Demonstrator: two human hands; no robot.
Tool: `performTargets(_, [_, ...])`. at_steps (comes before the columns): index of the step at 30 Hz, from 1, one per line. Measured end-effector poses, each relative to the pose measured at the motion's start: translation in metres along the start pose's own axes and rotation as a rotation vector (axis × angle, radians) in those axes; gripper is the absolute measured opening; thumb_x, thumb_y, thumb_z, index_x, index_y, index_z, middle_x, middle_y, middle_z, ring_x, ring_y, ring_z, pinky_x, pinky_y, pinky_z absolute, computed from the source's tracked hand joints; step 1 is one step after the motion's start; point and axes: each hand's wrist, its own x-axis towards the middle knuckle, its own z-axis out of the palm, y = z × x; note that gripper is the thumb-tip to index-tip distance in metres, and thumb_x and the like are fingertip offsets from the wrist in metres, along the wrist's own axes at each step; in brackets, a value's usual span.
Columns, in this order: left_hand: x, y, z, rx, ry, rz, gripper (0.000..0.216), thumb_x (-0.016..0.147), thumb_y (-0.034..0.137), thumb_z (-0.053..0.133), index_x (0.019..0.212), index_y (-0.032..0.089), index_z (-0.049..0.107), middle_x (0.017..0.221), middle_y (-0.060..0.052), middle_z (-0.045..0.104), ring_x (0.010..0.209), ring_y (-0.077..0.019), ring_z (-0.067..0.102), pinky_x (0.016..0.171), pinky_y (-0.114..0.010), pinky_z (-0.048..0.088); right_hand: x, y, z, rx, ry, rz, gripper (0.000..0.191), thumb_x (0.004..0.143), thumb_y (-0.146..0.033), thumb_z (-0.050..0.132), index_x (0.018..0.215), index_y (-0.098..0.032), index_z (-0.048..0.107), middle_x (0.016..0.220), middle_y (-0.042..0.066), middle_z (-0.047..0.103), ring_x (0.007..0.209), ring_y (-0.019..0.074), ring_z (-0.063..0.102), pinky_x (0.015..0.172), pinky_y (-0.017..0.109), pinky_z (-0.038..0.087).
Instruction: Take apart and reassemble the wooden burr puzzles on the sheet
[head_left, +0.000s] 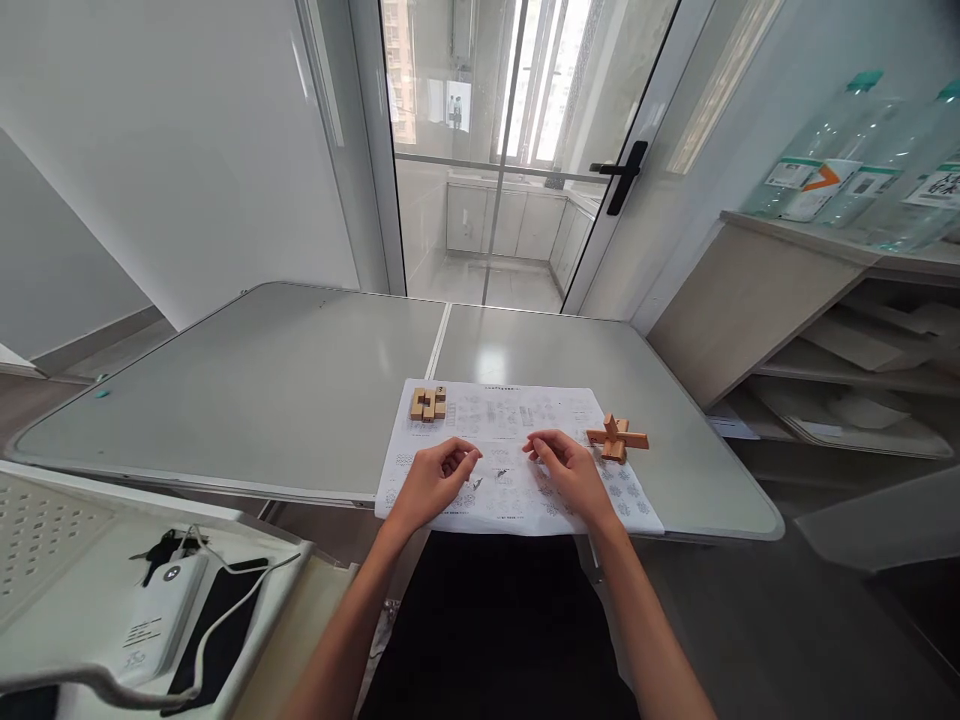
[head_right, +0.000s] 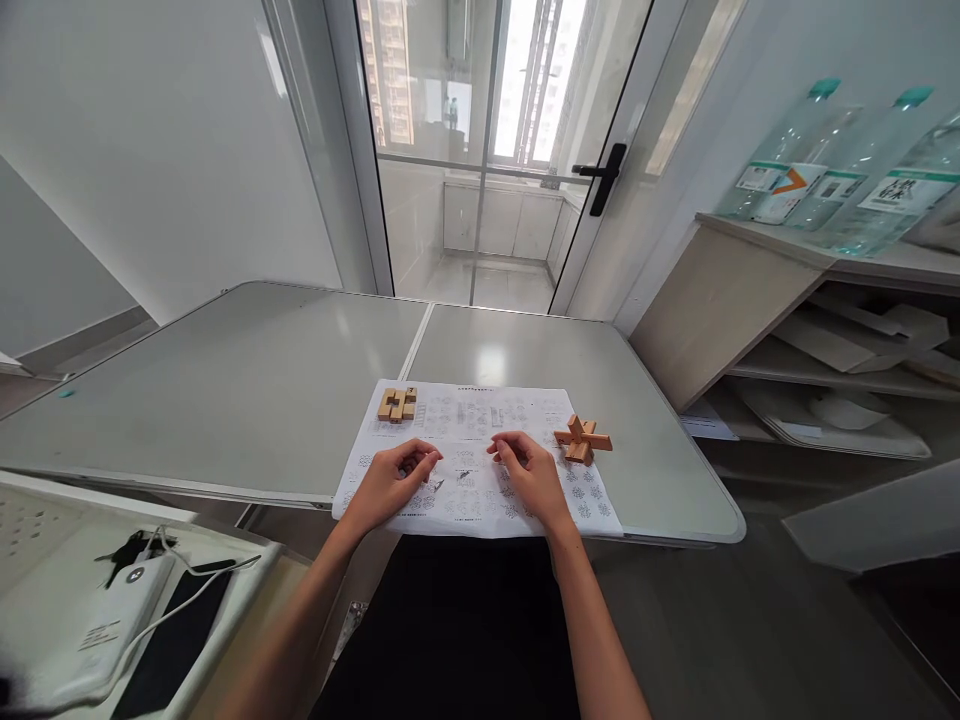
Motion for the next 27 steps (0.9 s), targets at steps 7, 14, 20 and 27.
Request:
performTargets(7, [0.001, 0.001, 0.000, 0.006, 0.004, -0.002, 0.037, 0.098, 0.053, 0.055, 0.094, 0.020, 0.071, 0.070, 0.000, 0.064, 0.065, -0.0151, 0.054, 0.061, -0.027, 0.043, 0.002, 0.005, 0.000, 0.064, 0.017, -0.004, 0.040, 0.096, -0.054, 0.062, 0.119, -0.021, 0.062, 0.100, 0.008, 0.078, 0.090, 0.0229, 0.071, 0.091, 0.041, 0.055])
performTargets(14, [0.000, 0.000, 0.000, -0.004, 0.004, 0.007, 0.039, 0.098, 0.055, 0.054, 0.093, 0.020, 0.071, 0.069, 0.000, 0.063, 0.065, -0.0153, 0.054, 0.061, -0.027, 0.043, 0.001, 0.002, 0.003, 0.170, 0.244, -0.067, 0.081, 0.094, -0.044, 0.064, 0.159, -0.033, 0.016, 0.124, 0.008, 0.069, 0.074, 0.0176, 0.072, 0.074, 0.037, 0.061])
performTargets(20, [-0.001, 0.002, 0.000, -0.010, -0.006, -0.012, 0.037, 0.099, 0.053, 0.054, 0.094, 0.020, 0.070, 0.070, 0.000, 0.063, 0.066, -0.0154, 0.054, 0.062, -0.028, 0.042, 0.000, 0.003, 0.002, 0.168, 0.371, -0.043, 0.093, 0.095, -0.039, 0.061, 0.162, -0.038, -0.004, 0.142, 0.014, 0.060, 0.076, 0.0175, 0.073, 0.073, 0.038, 0.063])
performTargets(27, [-0.001, 0.001, 0.000, -0.019, -0.012, 0.001, 0.037, 0.099, 0.053, 0.053, 0.094, 0.020, 0.070, 0.070, 0.000, 0.063, 0.066, -0.0157, 0.055, 0.062, -0.028, 0.043, 0.002, 0.012, -0.001, 0.123, 0.435, -0.007, 0.095, 0.095, -0.042, 0.059, 0.165, -0.036, -0.005, 0.164, 0.018, 0.035, 0.090, 0.0212, 0.074, 0.083, 0.041, 0.065])
